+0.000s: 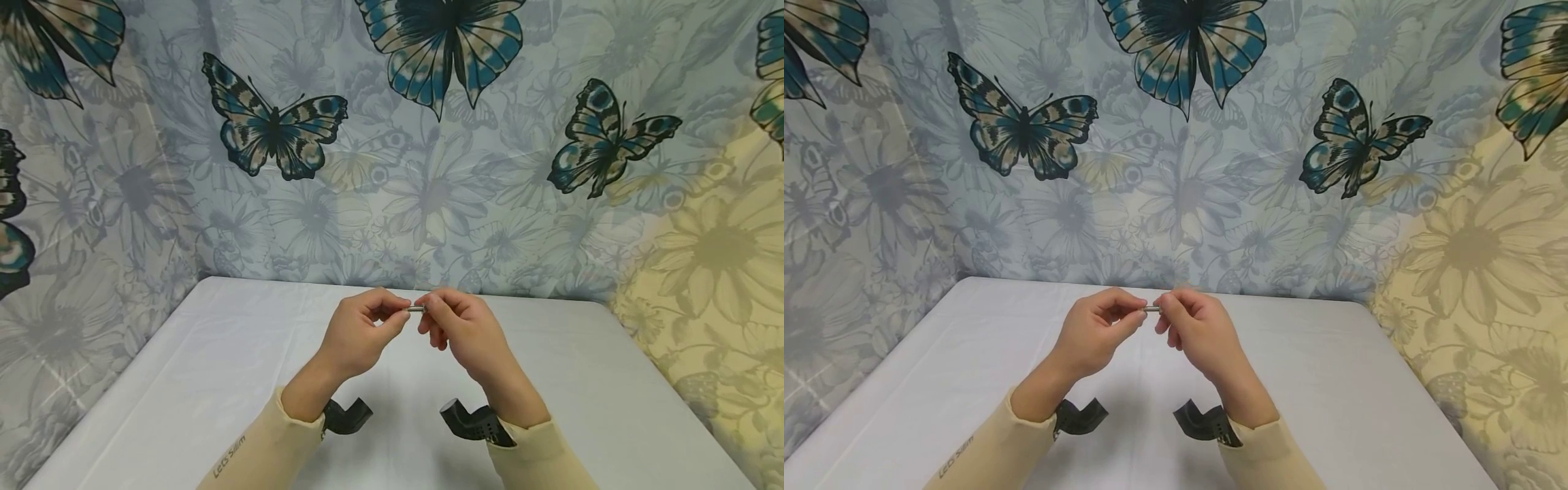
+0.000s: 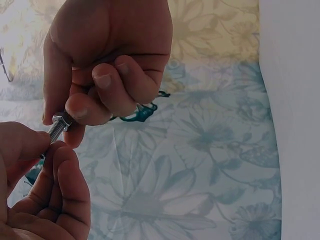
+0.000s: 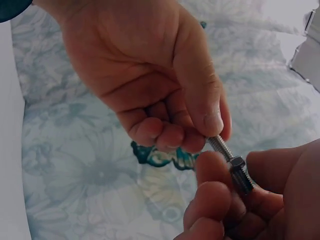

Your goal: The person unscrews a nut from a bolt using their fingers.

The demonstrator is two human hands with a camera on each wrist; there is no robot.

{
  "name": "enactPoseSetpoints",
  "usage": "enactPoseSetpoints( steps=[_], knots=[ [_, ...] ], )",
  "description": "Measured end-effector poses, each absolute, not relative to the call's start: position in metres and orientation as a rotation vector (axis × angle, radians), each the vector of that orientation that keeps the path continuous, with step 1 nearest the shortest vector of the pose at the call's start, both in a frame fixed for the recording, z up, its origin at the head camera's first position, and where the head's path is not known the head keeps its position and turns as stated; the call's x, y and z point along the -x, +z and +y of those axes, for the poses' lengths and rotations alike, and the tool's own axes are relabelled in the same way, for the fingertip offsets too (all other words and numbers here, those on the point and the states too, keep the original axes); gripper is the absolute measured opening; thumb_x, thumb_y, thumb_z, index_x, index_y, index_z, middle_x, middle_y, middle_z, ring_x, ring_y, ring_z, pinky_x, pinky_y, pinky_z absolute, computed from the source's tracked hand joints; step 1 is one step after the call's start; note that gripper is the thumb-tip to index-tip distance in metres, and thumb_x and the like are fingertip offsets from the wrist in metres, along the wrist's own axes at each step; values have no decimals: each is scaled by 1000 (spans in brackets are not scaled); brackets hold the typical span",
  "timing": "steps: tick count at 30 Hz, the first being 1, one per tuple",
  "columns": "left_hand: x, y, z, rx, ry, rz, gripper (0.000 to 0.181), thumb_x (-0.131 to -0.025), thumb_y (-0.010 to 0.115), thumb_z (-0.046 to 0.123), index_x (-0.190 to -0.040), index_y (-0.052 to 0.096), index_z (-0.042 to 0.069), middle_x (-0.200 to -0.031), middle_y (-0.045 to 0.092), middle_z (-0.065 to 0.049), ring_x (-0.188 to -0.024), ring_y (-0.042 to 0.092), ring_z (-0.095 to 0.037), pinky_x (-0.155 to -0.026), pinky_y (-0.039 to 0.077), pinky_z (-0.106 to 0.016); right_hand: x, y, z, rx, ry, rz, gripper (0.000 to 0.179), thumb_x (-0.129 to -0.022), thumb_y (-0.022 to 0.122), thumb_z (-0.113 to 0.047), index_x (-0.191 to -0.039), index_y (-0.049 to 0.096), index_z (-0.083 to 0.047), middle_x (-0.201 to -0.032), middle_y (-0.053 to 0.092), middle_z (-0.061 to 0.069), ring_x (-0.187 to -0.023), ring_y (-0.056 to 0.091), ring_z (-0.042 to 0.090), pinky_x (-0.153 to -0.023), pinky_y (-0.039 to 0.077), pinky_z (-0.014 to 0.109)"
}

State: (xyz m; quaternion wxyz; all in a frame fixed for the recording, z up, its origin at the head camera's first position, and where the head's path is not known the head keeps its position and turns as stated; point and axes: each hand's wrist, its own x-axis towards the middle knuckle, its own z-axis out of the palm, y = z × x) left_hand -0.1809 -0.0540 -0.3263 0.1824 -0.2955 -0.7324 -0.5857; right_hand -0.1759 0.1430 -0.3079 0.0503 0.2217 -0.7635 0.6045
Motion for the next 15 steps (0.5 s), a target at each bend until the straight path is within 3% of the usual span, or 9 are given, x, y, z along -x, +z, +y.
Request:
enactPoseSetpoints(
  steps=[4,7,10,15],
  knots=[
    [181,-325,-53,839,-1647,-2068,10,-91,71,6,-99,76,11,-84,71,8,-73,62,-13,-64,52,-32,175,-307,143,-658,1834,-2315,19,-101,61,-19,-105,69,-3,-82,65,15,-60,53,26,-57,48,32],
    [181,-326,-53,834,-1646,-2069,10,-92,71,6,-99,76,11,-83,71,8,-73,62,-13,-65,52,-32,174,-307,143,-668,1886,-2267,18,-97,64,-9,-112,67,-2,-96,66,16,-65,56,27,-59,49,32],
    [181,-326,-53,824,-1647,-2071,11,-91,71,6,-99,76,11,-84,71,8,-73,62,-13,-65,52,-32,174,-306,144,-679,1946,-2241,22,-97,63,-9,-118,65,-1,-103,65,18,-68,59,28,-61,50,32],
    [180,-326,-52,832,-1658,-2069,10,-91,71,6,-99,76,11,-85,72,7,-74,63,-13,-66,52,-32,176,-307,143,-681,1937,-2294,26,-104,57,-23,-107,66,1,-84,65,17,-63,57,28,-59,49,32]
  ],
)
